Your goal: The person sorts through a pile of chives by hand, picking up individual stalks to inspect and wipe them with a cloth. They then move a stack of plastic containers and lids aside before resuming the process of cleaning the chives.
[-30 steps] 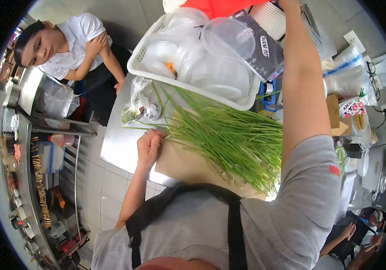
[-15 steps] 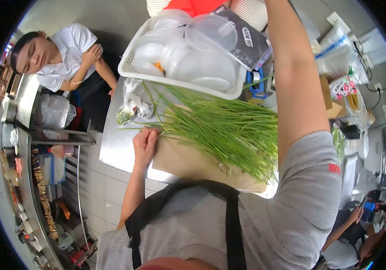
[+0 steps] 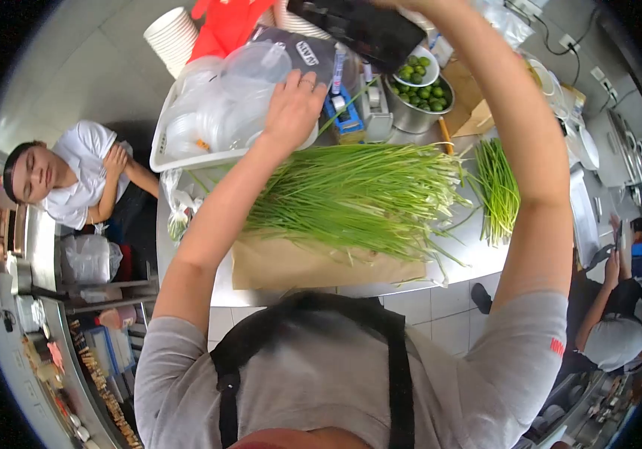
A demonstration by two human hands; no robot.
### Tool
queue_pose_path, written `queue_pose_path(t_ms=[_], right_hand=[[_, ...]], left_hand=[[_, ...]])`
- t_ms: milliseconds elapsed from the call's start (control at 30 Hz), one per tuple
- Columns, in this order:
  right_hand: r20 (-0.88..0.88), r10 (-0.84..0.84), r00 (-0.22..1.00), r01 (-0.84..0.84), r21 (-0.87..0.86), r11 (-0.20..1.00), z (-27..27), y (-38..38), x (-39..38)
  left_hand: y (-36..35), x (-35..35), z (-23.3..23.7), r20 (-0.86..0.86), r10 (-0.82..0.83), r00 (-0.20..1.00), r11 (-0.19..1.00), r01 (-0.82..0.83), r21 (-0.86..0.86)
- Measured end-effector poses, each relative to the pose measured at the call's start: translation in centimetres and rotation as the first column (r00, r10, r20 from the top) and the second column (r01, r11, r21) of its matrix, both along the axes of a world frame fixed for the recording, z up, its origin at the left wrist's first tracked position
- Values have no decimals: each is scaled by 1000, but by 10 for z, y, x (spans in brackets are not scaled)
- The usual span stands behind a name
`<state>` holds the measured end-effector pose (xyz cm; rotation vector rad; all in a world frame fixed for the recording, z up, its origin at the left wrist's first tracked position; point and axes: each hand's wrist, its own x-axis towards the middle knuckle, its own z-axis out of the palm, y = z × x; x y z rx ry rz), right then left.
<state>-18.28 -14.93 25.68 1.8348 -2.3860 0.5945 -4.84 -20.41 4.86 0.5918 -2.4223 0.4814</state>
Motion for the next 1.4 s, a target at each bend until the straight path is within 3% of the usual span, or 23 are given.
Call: queue_pose_path(t_ms=[33, 67, 100, 133, 200, 367, 433, 467, 533, 600, 633, 700, 867, 1167, 1200, 1267, 1333, 1400], right_hand=[[-50, 52, 997, -55, -44, 998, -17, 18, -5], [-101, 102, 990, -111, -82, 990, -34, 33, -19], [-43, 257, 965, -256, 32, 966, -45, 44, -41], [-7, 276, 961, -276, -94, 957, -56, 62, -40], [46, 238, 970, -236, -49, 970, -64, 88, -50], [86, 153, 984, -153, -9, 988, -82, 114, -65], [101, 159, 982, -157, -28, 987, -94, 111, -67], [65, 178, 982, -177, -31, 984, -100, 104, -65], [42, 192, 981, -190, -44, 981, -109, 90, -55], [127, 206, 970, -206, -19, 978, -115, 70, -41], [77, 218, 973, -213, -64, 975, -127, 55, -38], [25, 230, 973, -226, -113, 967, -142, 26, -27], [51, 51, 997, -55, 64, 996, -140, -32, 8], [134, -28, 991, 38, -76, 996, -160, -78, 32], [128, -28, 991, 37, -69, 997, -163, -78, 31], [281, -62, 958, 92, -94, 991, -168, -78, 27], [325, -93, 941, 120, -64, 991, -176, -77, 25], [374, -129, 918, 151, -31, 988, -180, -78, 22]], left_hand=[[-9, -12, -3, -1, -14, 1000, 1000, 14, -11], [-17, -22, -7, 92, 98, 991, 993, -92, -68], [-22, -30, -11, 178, 212, 961, 973, -190, -134], [-26, -35, -12, 180, 198, 963, 975, -175, -139], [-35, -37, -14, 229, 319, 920, 942, -282, -181], [-46, -17, 9, 328, 240, 914, 969, -203, -142], [-60, -5, 11, 92, 161, 983, 962, -136, -236], [-61, 3, 18, 108, 151, 983, 963, -122, -239], [-63, 18, 31, -111, 75, 991, 996, -80, -46], [-66, 27, 34, -137, 62, 989, 996, -71, -57], [-67, 31, 35, -174, 56, 983, 996, -68, -62], [-63, 34, 34, -184, 48, 982, 994, -64, -83], [-58, 38, 31, -220, 59, 974, 995, -76, -71], [-55, 57, 22, -274, 67, 960, 994, -40, 102], [-54, 58, 22, -255, 52, 966, 990, -16, 141], [-47, 62, 23, -242, 35, 970, 983, 9, 181], [-37, 70, 23, -50, 93, 994, 956, -76, 283], [-34, 76, 20, -27, 109, 994, 961, -98, 257]])
